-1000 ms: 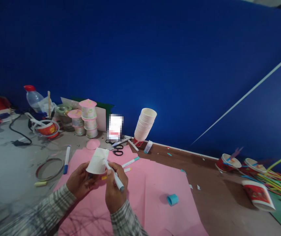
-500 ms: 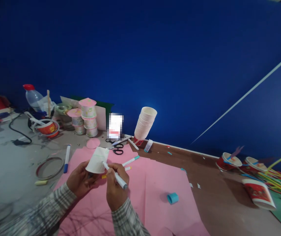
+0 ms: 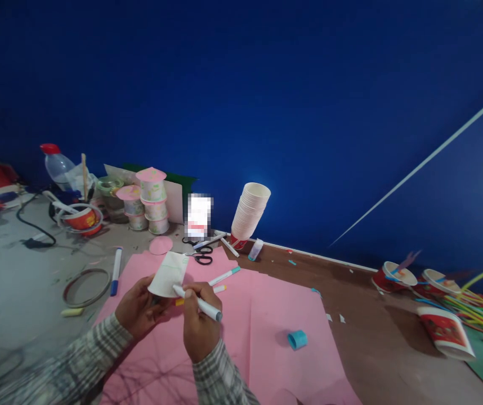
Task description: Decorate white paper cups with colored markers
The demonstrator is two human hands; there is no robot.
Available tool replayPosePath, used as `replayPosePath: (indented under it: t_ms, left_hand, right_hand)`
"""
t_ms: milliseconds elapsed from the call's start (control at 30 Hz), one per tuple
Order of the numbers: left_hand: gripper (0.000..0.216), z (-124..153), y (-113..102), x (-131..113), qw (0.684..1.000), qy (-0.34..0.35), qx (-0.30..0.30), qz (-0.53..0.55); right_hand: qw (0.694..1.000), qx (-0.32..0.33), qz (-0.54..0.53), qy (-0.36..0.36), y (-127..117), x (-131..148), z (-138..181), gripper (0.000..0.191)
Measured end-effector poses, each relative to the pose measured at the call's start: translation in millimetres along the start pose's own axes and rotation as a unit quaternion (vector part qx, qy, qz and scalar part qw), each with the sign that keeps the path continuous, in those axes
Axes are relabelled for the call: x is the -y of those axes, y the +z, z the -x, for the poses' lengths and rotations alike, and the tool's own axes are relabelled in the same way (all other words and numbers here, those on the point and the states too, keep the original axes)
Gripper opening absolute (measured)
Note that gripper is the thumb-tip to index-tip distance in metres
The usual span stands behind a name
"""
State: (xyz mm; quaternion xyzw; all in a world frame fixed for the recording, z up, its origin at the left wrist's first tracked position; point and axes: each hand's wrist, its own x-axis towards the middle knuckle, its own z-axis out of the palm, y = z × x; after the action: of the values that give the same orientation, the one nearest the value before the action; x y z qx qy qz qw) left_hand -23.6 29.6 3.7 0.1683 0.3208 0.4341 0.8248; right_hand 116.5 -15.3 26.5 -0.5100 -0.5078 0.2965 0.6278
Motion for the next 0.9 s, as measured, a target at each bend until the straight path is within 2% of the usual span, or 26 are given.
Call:
replayPosePath:
  t_ms: [100,267,433,600,767,900]
  left_hand:
    - [0.033,1.1,1.9,-0.4,1.0,0.002,-0.01,-0.012]
    - [0.034,0.1,0.7,0.6,1.0,-0.004,-0.004,-0.022]
    - [0.03,-0.6,0.1,0.9,1.0,0.0,-0.016,-0.012]
    - [0.032,-0.7,0.4,1.8,1.0,-0.006,-0.016,-0.023]
    - [0.028,-1.4,-0.8,2.1,1.0,0.0,-0.021,-0.018]
    - [0.031,-0.9,-0.8,2.5,1.0,-0.004,-0.016,-0.023]
  right_hand:
    - [1.0,0.013,0.006,-0.003,-0.3,1.1,0.6,0.021]
    - [1.0,-0.017,-0.008,0.001,0.1,0.4,-0.9,0.017]
    - [1.0,0.024,0.007,-0.002,0.0,-1.3,1.3,0.019]
    - [1.0,-0.017,-0.004,-0.008,0.2,-0.3,0.2,0.017]
    - [0.999,0.041,0.009,-0.011,-0.5,0.8,0.3,0.02]
    - [1.0,-0.001,0.004,-0.015,-0.3,0.8,-0.9,0.019]
